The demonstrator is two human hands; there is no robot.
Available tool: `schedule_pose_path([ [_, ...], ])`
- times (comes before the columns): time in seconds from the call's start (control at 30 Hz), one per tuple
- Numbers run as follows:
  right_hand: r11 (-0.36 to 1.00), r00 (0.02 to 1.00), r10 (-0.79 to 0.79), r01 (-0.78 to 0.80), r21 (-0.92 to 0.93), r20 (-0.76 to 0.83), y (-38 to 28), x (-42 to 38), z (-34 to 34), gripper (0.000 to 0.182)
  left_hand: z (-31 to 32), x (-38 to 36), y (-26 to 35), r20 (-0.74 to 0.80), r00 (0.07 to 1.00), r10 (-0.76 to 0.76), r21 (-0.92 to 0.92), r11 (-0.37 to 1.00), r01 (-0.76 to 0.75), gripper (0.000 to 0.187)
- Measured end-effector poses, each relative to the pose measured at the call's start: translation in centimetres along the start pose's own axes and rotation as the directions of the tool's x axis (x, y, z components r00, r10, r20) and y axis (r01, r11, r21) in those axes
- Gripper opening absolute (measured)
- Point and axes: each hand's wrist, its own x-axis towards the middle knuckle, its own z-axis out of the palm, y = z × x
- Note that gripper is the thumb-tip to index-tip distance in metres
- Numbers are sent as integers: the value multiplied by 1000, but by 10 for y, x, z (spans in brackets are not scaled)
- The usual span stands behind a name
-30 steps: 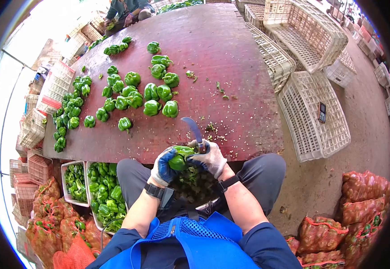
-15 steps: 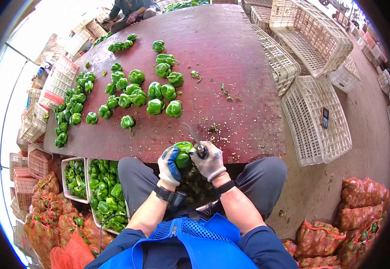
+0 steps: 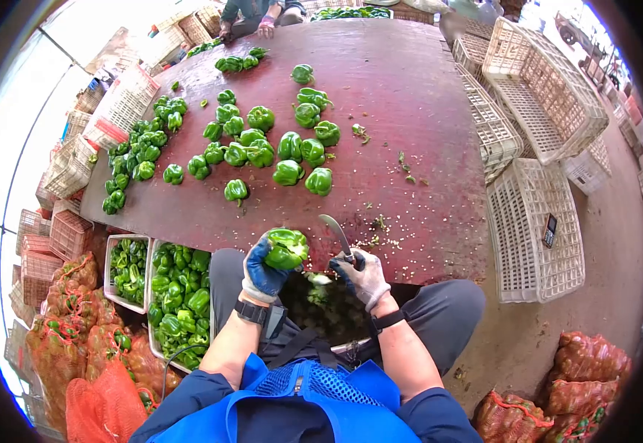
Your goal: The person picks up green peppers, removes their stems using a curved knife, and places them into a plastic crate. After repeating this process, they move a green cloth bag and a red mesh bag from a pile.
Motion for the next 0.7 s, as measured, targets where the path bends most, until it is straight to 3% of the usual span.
schedule_pose_path([
  [0.07,950,998,69,-66,306,3,-5,-2,9,24,-4,-2,-10,3,1000,-4,33,999,4,46],
  [0.1,965,995,96,-96,243,13,-11,-4,10,30,1,-4,-14,43,999,7,127,992,-12,48],
  [0.13,986,1000,-13,16,167,-16,-1,0,14,30,5,-6,-17,83,996,16,219,975,-34,49],
  [0.2,994,998,-66,67,91,-12,-1,1,18,34,12,-13,-21,86,996,-8,377,926,-26,54],
  [0.27,996,998,-20,24,86,-55,12,5,18,34,5,-11,-29,145,987,66,597,790,-140,61],
  [0.3,1000,998,-4,4,11,-62,11,7,18,30,5,-13,-35,133,990,44,682,721,-123,70],
  [0.33,996,996,-54,49,-70,-67,9,7,18,26,-4,-14,-48,181,978,108,645,737,-201,75],
  [0.37,996,996,-9,2,-88,-84,14,11,17,26,-12,-10,-52,232,963,134,783,563,-267,76],
  [0.4,998,993,24,-31,-58,-119,31,14,16,26,-11,-11,-54,238,962,130,804,529,-271,73],
  [0.43,998,993,57,-56,15,-107,34,14,16,25,-6,-14,-54,239,957,166,791,538,-291,69],
  [0.53,1000,999,-5,6,16,-32,26,14,12,19,-11,-12,-62,97,977,188,590,780,-209,54],
  [0.57,979,998,43,-35,201,-38,25,13,17,19,-13,-11,-59,46,984,175,511,842,-173,51],
  [0.67,997,1000,-10,9,79,7,0,7,18,14,-20,-6,-37,-9,983,183,343,924,-169,41],
  [0.7,995,997,66,-64,79,-26,-6,4,21,13,-19,-8,-22,-67,983,172,187,970,-157,38],
])
